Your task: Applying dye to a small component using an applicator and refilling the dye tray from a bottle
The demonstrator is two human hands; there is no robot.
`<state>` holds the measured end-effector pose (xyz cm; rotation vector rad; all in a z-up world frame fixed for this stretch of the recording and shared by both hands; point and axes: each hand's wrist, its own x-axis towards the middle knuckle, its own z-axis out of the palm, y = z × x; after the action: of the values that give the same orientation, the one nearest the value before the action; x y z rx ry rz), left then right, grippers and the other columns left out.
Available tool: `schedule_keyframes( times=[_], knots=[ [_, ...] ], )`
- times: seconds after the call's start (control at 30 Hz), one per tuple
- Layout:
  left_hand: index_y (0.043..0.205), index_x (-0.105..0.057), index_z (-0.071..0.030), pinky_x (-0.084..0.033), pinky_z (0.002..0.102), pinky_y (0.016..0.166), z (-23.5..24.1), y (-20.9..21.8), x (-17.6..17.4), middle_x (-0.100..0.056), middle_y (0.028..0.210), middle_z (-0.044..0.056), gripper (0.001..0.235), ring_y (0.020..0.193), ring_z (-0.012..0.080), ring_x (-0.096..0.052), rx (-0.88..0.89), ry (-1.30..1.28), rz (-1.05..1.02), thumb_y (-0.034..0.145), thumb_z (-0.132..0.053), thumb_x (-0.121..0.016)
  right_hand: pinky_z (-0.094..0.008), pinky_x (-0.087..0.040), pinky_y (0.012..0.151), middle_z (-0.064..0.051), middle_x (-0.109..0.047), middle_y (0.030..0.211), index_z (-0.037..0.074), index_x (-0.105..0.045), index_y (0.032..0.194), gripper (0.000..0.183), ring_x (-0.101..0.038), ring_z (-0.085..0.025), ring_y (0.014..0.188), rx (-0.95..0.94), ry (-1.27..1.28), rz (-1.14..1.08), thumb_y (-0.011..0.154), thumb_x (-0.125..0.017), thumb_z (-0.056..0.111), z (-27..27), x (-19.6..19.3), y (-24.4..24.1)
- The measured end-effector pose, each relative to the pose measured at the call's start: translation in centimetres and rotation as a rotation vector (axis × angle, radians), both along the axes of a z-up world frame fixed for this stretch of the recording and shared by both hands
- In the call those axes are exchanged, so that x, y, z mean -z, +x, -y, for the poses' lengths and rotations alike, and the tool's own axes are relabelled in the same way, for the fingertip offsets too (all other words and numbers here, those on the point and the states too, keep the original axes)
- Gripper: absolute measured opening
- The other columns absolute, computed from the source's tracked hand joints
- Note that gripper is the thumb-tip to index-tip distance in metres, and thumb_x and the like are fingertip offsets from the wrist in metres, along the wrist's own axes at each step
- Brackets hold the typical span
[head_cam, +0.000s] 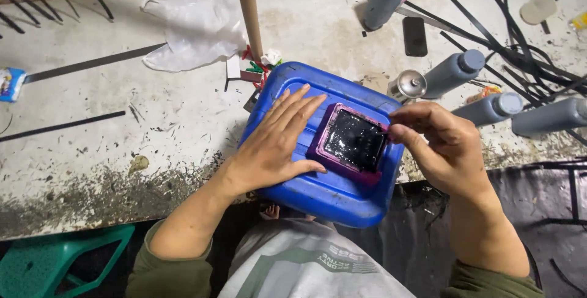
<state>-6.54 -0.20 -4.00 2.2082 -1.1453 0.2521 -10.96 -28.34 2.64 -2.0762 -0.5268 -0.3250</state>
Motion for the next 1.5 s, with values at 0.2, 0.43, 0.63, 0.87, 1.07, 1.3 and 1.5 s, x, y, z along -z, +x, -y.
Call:
schedule_keyframes(
  times=[0.2,0.43,0.63,0.87,1.07,1.3,1.5],
  knots=[
    [0.158,-0.026,0.001,-0.017,0.056,0.132,-0.5,-0.3,1.3,-0.036,0.165,0.018,0.113,0.158,0.0408,-0.026,0.05,-0.039,0.002,0.081,-0.053,-0.088,-0.033,-0.054,0.078,-0.014,-0.069,0.09,-0.006,-0.067,0.097,0.007,-0.067,-0.024,0.082,-0.055,-0.201,0.084,0.097,-0.065,0.001,-3.0,-1.9,-0.7],
    [0.157,-0.026,0.005,-0.017,0.054,0.131,-0.7,-0.1,1.6,-0.038,0.162,0.022,0.113,0.157,0.039,-0.024,0.018,0.018,0.029,0.082,-0.054,-0.086,-0.031,-0.055,0.074,-0.011,-0.075,0.099,-0.002,-0.067,0.106,0.005,-0.071,-0.02,0.082,0.134,-0.341,0.122,0.101,-0.067,0.0,-3.5,-0.2,-1.3],
    [0.154,-0.031,0.006,-0.017,0.057,0.129,-0.6,0.1,2.0,-0.043,0.158,0.023,0.101,0.155,0.0396,-0.025,0.034,0.033,0.009,0.087,-0.051,-0.08,-0.031,-0.057,0.076,-0.013,-0.076,0.097,-0.002,-0.067,0.104,0.005,-0.074,-0.022,0.083,0.154,-0.34,0.121,0.099,-0.068,-0.002,-3.8,-0.4,-1.9],
    [0.146,-0.042,0.01,-0.018,0.061,0.126,-0.7,0.2,2.1,-0.052,0.148,0.026,0.084,0.152,0.0423,-0.03,0.06,0.02,0.011,0.09,-0.044,-0.077,-0.032,-0.055,0.074,-0.014,-0.074,0.097,-0.003,-0.068,0.105,0.007,-0.07,-0.023,0.079,0.2,-0.356,0.134,0.098,-0.069,-0.002,-3.6,-0.3,-2.6],
    [0.136,-0.053,0.01,-0.023,0.064,0.124,-0.8,0.1,1.7,-0.062,0.135,0.023,0.065,0.148,0.0441,-0.037,0.091,0.011,0.04,0.093,-0.035,-0.074,-0.03,-0.06,0.078,-0.013,-0.075,0.096,-0.002,-0.068,0.102,0.005,-0.075,-0.022,0.084,0.113,-0.295,0.114,0.097,-0.065,-0.002,-4.3,-0.6,-2.6],
    [0.136,-0.057,0.009,-0.014,0.061,0.124,-0.5,0.1,2.3,-0.064,0.126,0.027,0.064,0.146,0.0467,-0.041,0.076,-0.013,-0.006,0.092,-0.034,-0.075,-0.038,-0.057,0.069,-0.013,-0.077,0.084,0.002,-0.076,0.1,0.014,-0.074,-0.032,0.074,0.198,-0.163,0.183,0.097,-0.065,-0.007,-4.9,1.0,-0.7],
    [0.141,-0.052,0.009,-0.012,0.061,0.124,-0.2,0.2,2.1,-0.06,0.133,0.029,0.072,0.148,0.0475,-0.036,0.067,0.002,-0.003,0.091,-0.036,-0.077,-0.039,-0.056,0.07,-0.014,-0.075,0.085,-0.001,-0.073,0.102,0.009,-0.072,-0.031,0.073,0.248,-0.19,0.183,0.1,-0.066,-0.006,-4.2,0.8,-0.8]
  ],
)
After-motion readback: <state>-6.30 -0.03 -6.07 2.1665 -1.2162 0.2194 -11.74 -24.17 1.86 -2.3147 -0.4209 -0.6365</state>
